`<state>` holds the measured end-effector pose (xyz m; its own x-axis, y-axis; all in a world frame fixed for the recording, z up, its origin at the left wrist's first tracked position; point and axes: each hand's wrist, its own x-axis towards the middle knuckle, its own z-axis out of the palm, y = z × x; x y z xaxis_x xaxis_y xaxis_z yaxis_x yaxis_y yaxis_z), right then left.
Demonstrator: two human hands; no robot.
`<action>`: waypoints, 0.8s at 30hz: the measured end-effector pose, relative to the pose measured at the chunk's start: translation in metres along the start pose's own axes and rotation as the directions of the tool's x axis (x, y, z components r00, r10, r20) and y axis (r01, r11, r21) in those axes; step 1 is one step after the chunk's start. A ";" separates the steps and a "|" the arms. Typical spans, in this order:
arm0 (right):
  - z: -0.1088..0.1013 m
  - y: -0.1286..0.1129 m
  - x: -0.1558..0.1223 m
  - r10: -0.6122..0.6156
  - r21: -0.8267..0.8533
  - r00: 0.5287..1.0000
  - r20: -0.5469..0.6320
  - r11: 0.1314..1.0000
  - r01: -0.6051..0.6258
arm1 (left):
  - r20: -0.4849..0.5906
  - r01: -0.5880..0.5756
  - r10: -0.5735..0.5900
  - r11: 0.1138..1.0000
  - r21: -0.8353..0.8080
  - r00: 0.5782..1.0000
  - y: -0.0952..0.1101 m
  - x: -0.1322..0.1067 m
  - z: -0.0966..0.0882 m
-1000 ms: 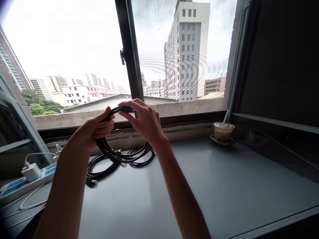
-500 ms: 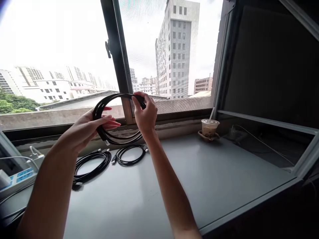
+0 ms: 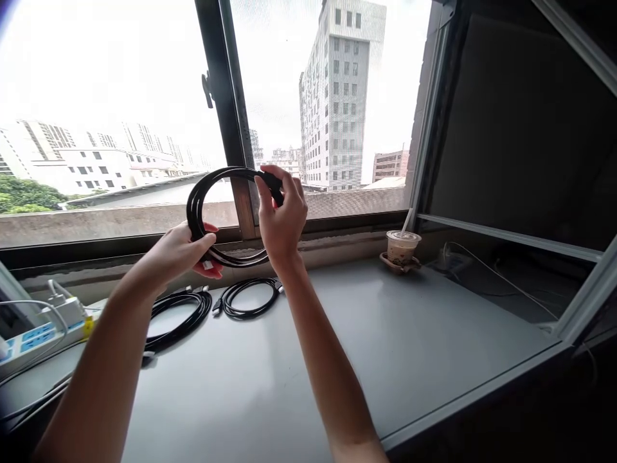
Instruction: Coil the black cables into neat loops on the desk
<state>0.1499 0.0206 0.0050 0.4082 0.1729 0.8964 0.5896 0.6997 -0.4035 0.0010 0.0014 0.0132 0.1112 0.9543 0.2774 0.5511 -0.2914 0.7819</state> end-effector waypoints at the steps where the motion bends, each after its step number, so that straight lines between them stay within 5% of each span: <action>1: 0.000 0.001 0.000 0.005 0.000 1.000 0.009 1.000 -0.005 | 0.008 0.004 -0.004 1.000 -0.025 1.000 0.000 0.001 0.000; 11: 0.000 -0.001 0.002 0.064 0.071 0.998 0.010 0.995 -0.064 | -0.012 0.083 -0.084 0.996 -0.044 0.996 0.002 0.001 0.001; 16: -0.005 0.005 0.007 0.077 0.082 0.997 0.025 0.994 -0.079 | -0.026 0.011 -0.013 0.995 -0.096 1.000 0.006 -0.003 0.001; 24: -0.007 0.016 0.007 0.165 0.001 0.945 0.284 0.985 -0.173 | -0.169 -0.142 0.100 0.955 -0.261 0.981 0.002 0.003 -0.005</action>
<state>0.1673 0.0281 0.0032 0.2853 0.4758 0.8320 0.5094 0.6601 -0.5521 -0.0017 0.0031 0.0180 0.0239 0.8955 0.4443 0.2947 -0.4310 0.8529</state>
